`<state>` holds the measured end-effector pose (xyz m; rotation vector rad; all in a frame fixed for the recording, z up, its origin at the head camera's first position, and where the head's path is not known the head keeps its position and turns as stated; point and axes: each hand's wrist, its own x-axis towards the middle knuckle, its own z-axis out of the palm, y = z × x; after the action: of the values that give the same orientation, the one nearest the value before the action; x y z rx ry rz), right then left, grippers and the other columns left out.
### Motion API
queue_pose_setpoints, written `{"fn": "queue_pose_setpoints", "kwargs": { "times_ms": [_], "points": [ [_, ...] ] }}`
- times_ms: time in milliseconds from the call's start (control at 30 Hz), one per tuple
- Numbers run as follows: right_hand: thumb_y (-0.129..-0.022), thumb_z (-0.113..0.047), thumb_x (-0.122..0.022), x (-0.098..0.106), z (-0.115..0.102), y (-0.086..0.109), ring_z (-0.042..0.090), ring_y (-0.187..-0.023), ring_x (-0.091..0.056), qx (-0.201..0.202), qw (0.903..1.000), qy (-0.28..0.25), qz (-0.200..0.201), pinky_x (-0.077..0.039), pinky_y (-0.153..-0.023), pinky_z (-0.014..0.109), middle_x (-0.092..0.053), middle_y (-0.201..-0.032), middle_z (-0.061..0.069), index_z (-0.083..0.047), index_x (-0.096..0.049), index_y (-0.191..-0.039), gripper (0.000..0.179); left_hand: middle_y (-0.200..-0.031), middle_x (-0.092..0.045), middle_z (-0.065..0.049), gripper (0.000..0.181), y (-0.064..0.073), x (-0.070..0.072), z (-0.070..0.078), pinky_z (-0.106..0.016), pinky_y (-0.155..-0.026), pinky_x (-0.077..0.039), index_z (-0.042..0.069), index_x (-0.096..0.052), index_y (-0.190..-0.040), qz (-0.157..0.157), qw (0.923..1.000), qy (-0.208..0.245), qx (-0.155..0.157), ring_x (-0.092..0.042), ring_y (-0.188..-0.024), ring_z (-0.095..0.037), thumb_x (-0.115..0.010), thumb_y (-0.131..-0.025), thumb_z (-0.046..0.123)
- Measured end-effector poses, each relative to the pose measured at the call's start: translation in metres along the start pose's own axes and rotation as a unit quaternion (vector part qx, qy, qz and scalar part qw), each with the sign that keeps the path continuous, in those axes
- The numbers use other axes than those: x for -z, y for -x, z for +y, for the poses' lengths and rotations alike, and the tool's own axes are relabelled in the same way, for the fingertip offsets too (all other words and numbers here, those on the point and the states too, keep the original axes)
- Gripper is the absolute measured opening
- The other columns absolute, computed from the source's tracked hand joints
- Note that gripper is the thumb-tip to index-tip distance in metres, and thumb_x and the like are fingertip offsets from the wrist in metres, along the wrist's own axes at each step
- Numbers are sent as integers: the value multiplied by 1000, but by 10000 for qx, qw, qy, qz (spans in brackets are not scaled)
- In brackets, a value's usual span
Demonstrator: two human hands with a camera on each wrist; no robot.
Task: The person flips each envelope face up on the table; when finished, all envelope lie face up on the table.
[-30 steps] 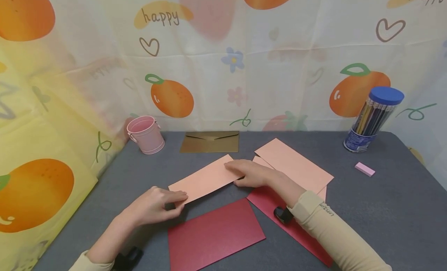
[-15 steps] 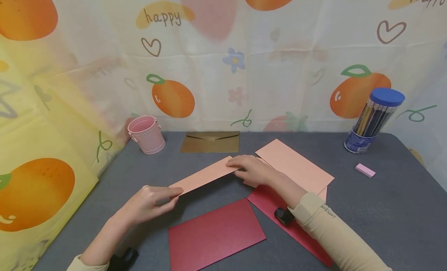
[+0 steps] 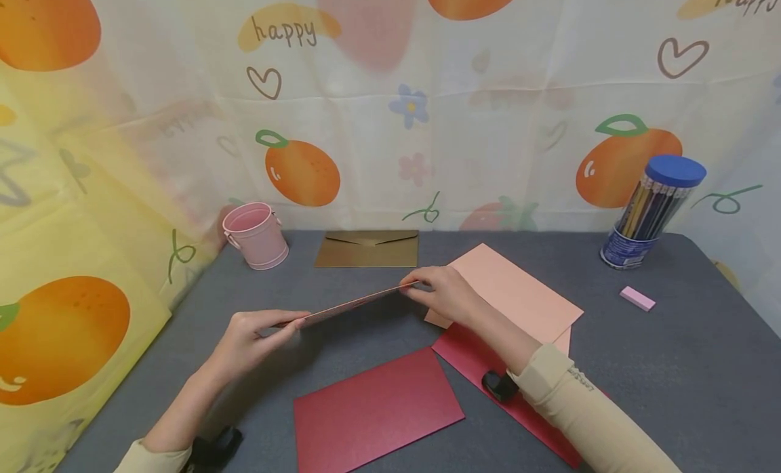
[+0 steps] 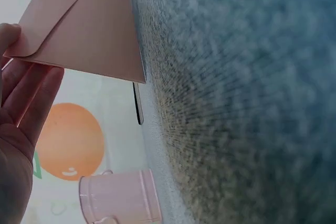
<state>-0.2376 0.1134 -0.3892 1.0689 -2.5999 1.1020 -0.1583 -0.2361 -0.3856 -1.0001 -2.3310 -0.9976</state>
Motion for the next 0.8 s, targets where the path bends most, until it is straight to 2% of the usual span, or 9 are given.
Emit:
{"fn": "queue_pose_setpoints", "kwargs": {
  "times_ms": [167, 333, 467, 600, 733, 800],
  "points": [
    [-88, -13, -73, 0, -2, -1, 14, -88, -67, -247, 9990, -248, 286, -56, -81, 38, -72, -94, -5, -16, -73, -98, 10, -95, -75, -2, 19, 0, 0, -7, -18, -72, -54, 7, -77, -100, 258, 9973, 574, 373, -71, -83, -13, -73, -84, -2],
    [-88, -13, -73, 0, 0, -4, 13, -86, -66, -497, 9963, -570, 415, -56, -75, 32, -72, -90, -6, -16, -73, -96, 8, -93, -75, -8, 16, -3, 1, -10, -19, -73, -54, 2, -76, -98, 484, 9896, 1030, 875, -71, -83, -16, -73, -83, -4],
    [-88, -17, -74, 0, 3, -8, 14, -90, -65, -733, 9937, -742, 416, -53, -71, 33, -71, -89, -9, -19, -73, -95, 7, -92, -74, -15, 13, -11, 5, -2, -18, -71, -53, -4, -75, -97, 597, 9820, 1236, 1294, -70, -82, -16, -71, -84, -6],
    [-88, -20, -74, 1, 6, -11, 17, -95, -65, -942, 9918, -760, 397, -51, -72, 35, -69, -86, -9, -20, -72, -90, 2, -92, -73, -18, 12, -18, 10, 5, -19, -68, -53, -7, -73, -98, 555, 9752, 1311, 1695, -69, -79, -14, -69, -86, -6],
    [-88, -20, -74, 0, 8, -14, 20, -95, -66, -1053, 9922, -590, 311, -50, -72, 35, -69, -83, -7, -17, -69, -83, 8, -88, -73, -11, 11, -14, 8, -11, -20, -66, -52, 0, -75, -97, 330, 9677, 1211, 2185, -68, -77, -17, -72, -87, 3],
    [-89, -18, -73, 0, 9, -15, 20, -93, -65, -1084, 9928, -466, 220, -50, -72, 35, -69, -83, -6, -16, -68, -82, 9, -87, -73, -7, 10, -11, 6, -22, -20, -65, -51, 5, -76, -96, 155, 9645, 1150, 2373, -68, -77, -23, -73, -88, 10]
  ]
}}
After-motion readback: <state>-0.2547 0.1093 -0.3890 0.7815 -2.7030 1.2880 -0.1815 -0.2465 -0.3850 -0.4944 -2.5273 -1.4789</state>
